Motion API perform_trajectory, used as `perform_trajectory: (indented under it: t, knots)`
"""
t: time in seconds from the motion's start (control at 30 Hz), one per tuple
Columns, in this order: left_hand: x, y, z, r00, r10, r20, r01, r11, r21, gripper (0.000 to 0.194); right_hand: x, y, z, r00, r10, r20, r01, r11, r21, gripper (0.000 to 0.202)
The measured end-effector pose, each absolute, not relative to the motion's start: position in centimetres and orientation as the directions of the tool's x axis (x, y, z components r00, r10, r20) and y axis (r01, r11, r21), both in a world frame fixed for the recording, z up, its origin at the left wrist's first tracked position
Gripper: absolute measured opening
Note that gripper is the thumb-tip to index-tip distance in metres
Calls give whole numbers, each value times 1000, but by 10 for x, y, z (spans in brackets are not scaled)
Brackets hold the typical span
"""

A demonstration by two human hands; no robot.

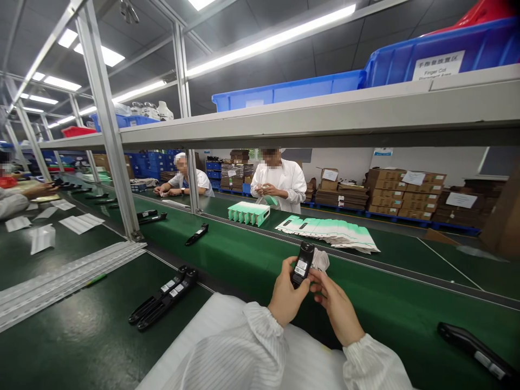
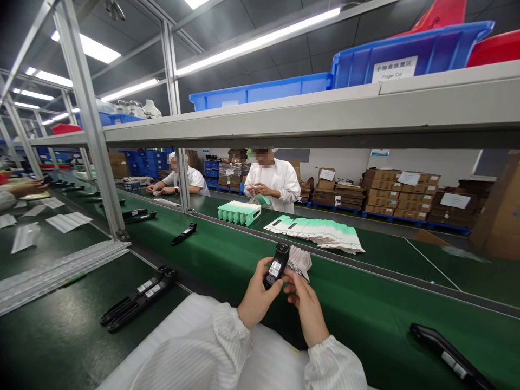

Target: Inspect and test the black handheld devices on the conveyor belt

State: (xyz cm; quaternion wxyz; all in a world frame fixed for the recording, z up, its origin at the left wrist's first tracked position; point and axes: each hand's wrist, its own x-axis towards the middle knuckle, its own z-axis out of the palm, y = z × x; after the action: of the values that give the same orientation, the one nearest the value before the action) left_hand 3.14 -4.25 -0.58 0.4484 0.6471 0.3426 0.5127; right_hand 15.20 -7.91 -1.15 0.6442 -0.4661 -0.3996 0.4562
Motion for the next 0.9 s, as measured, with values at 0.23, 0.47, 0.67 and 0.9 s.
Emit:
perform_trajectory:
  t: [0.23,0.47,0.67,0.9]
  knots:
    - [32,-54,-3,347,831,434,4,-464,886,47,146,-84,-4,222,974,56,-331,129,-935,45]
    - [31,-44,-6,307,898,315,-68,-309,948,38,152,-79,-11,261,963,72,-341,161,-926,37]
    - [21,-20,-11,183,982,43,-168,-12,986,41,153,-79,-14,166,985,54,-343,109,-933,41]
    - [15,-13,-13,207,975,-75,-201,117,973,41,157,-77,-21,143,987,-69,-322,-20,-947,44]
